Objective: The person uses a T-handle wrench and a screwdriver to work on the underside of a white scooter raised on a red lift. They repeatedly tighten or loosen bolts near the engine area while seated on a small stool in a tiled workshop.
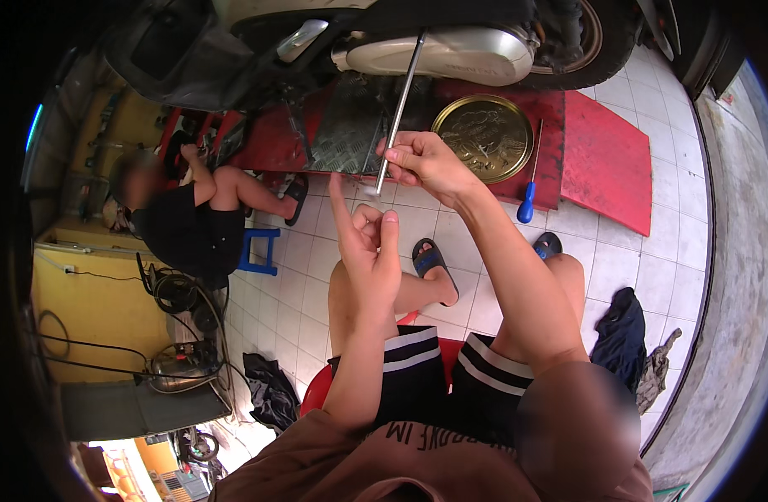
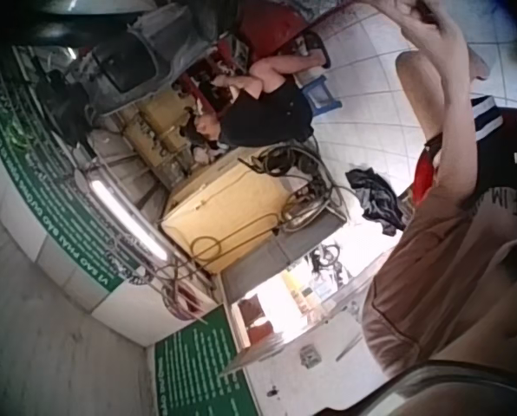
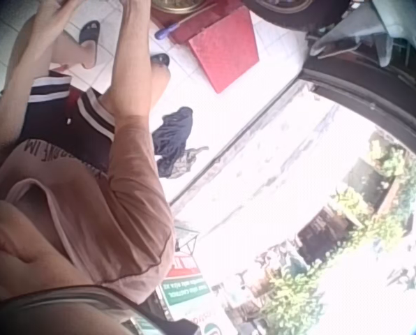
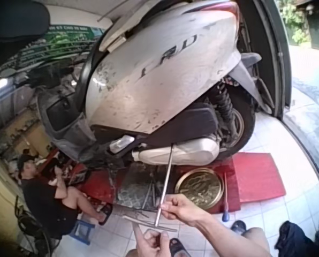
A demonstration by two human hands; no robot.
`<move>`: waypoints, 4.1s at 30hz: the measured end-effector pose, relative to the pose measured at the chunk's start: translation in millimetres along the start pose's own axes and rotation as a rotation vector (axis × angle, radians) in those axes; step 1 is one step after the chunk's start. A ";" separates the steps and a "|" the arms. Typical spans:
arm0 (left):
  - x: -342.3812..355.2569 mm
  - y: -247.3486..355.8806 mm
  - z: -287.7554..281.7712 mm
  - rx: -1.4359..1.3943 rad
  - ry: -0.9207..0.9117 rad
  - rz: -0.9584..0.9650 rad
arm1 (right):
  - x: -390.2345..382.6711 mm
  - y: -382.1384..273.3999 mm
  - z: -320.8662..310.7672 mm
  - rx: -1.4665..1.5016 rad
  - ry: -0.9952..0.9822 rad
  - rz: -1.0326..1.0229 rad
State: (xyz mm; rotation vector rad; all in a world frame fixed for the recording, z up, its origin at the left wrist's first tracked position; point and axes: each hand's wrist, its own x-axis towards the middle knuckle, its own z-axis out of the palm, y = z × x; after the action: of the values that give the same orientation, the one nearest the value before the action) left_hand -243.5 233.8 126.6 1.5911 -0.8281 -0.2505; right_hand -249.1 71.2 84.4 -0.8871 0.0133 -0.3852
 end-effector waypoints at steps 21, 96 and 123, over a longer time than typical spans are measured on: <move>15.3 8.7 -6.2 -0.142 0.021 -0.083 | 2.6 -5.1 -6.3 0.104 0.022 -0.109; 25.1 -15.8 -38.7 0.479 -0.783 -0.236 | 7.2 -15.4 -20.2 0.028 0.113 -0.094; 43.3 -6.6 -14.2 -0.617 -0.032 -0.316 | 11.5 -14.1 -3.2 0.143 -0.062 -0.165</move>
State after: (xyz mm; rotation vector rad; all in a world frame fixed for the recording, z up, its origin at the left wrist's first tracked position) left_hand -201.6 217.4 136.2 1.1235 -0.4515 -0.6897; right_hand -243.5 57.0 94.8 -0.7606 -0.1439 -0.5062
